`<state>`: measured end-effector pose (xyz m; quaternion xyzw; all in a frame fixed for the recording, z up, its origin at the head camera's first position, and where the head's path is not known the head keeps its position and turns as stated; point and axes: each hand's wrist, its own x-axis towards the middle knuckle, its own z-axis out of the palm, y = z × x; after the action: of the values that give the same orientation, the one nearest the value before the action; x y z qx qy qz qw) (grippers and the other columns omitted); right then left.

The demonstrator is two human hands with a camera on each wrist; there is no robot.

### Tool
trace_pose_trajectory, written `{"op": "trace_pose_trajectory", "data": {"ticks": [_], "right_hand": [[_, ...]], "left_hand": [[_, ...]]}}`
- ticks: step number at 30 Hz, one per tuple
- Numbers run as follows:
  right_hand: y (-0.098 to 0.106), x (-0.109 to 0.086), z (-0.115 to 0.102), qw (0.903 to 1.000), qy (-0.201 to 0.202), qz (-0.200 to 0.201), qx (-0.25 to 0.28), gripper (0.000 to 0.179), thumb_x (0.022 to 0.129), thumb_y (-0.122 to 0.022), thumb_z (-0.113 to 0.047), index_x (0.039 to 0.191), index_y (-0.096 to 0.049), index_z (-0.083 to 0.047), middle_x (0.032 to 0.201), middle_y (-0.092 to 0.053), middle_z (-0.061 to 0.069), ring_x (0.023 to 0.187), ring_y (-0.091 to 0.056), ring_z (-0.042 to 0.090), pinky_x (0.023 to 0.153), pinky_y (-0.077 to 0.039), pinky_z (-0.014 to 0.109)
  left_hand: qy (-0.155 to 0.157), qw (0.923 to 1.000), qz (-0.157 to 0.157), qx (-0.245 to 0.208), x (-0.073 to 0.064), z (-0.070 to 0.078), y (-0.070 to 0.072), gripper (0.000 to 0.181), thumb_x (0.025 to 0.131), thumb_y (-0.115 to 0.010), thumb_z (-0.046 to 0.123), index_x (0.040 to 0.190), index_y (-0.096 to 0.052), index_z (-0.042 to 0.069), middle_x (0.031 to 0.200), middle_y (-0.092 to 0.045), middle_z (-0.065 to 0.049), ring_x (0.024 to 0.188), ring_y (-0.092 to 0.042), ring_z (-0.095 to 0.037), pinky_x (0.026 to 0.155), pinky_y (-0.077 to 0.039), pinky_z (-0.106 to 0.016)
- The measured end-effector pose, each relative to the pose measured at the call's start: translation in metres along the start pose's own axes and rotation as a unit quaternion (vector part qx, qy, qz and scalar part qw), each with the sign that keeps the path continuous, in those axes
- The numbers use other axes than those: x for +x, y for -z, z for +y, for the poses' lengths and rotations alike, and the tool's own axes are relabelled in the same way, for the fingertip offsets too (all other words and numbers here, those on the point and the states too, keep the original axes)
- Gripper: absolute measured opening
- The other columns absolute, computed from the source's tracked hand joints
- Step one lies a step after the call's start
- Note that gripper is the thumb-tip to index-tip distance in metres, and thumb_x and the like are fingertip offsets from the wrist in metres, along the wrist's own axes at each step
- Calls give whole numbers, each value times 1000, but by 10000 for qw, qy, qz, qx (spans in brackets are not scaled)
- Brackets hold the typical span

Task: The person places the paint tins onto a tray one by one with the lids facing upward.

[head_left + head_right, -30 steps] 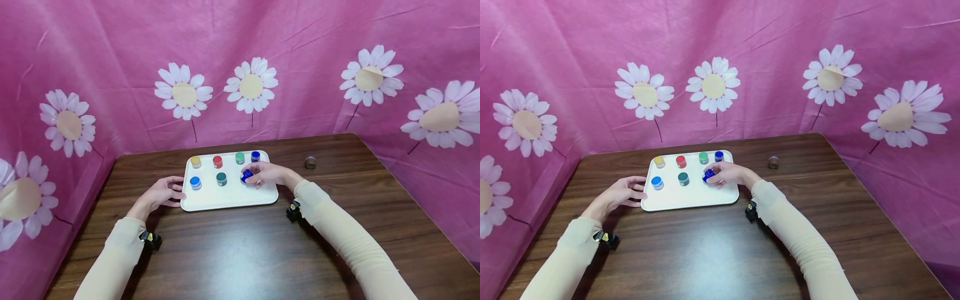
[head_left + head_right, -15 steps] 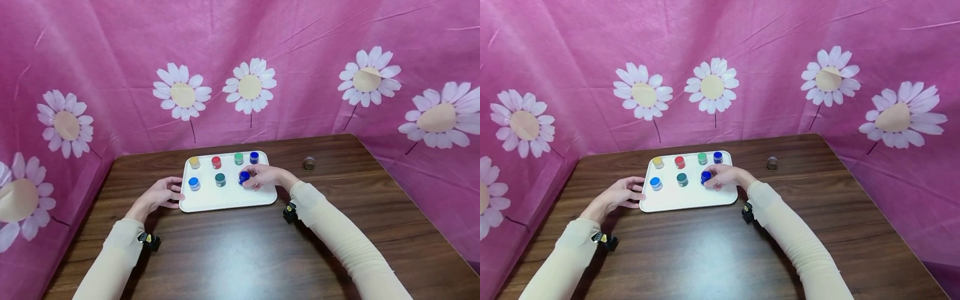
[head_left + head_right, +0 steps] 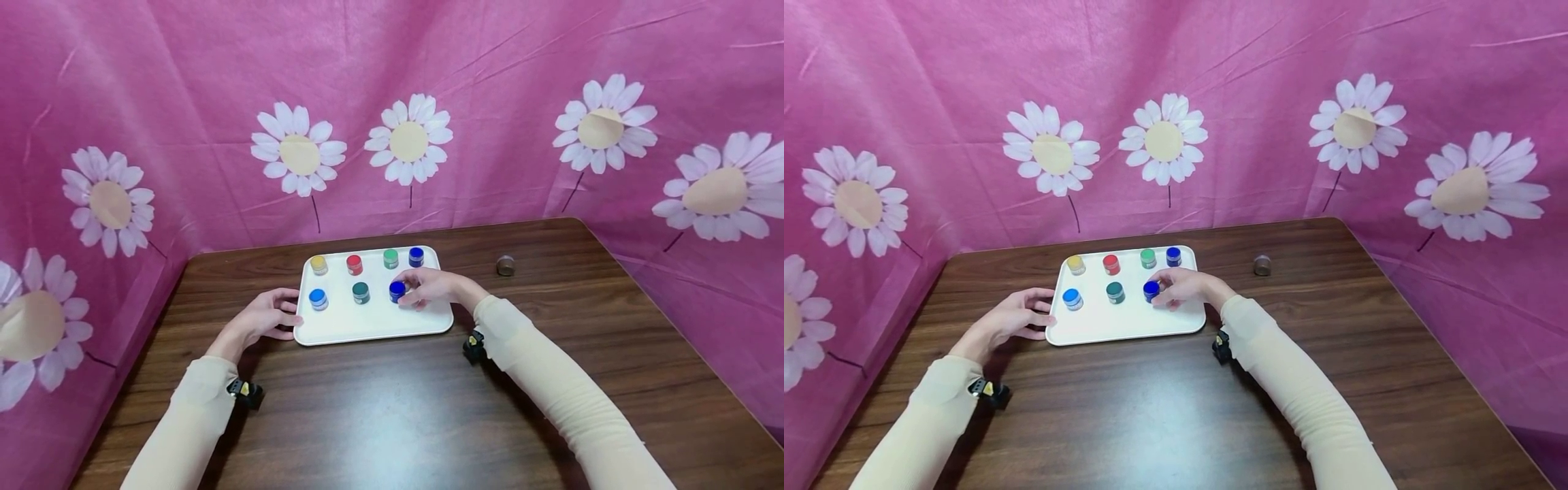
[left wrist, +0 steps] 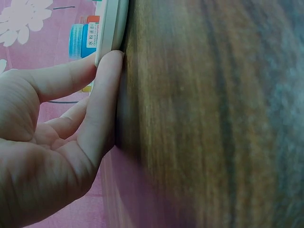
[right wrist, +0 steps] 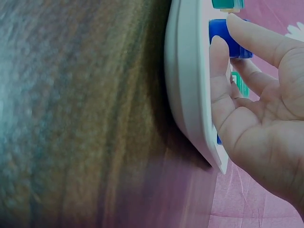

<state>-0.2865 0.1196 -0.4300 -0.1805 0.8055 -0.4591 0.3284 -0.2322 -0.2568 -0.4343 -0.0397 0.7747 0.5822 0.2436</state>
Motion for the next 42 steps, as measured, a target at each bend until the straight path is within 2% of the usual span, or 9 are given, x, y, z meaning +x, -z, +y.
{"op": "trace_pose_trajectory", "data": {"ticks": [26,42], "right_hand": [[0,-1,4,9998,10,42,176,45,92,-75,-7,134,-59,-3,105,-49,8,97,-52,19,72,-58,31],[0,-1,2,9999,-19,63,120,47,92,-74,-7,136,-57,-3,105,-48,9,96,-51,19,71,-58,31]], "left_hand": [[12,10000,40,65,-1,2,-1,71,91,-70,-5,151,-33,-3,124,-52,-23,87,-65,-21,76,-62,-39],[-23,10000,-44,72,-5,6,-3,71,91,-69,-6,151,-32,-4,122,-52,-23,85,-65,-20,74,-62,-39]]}}
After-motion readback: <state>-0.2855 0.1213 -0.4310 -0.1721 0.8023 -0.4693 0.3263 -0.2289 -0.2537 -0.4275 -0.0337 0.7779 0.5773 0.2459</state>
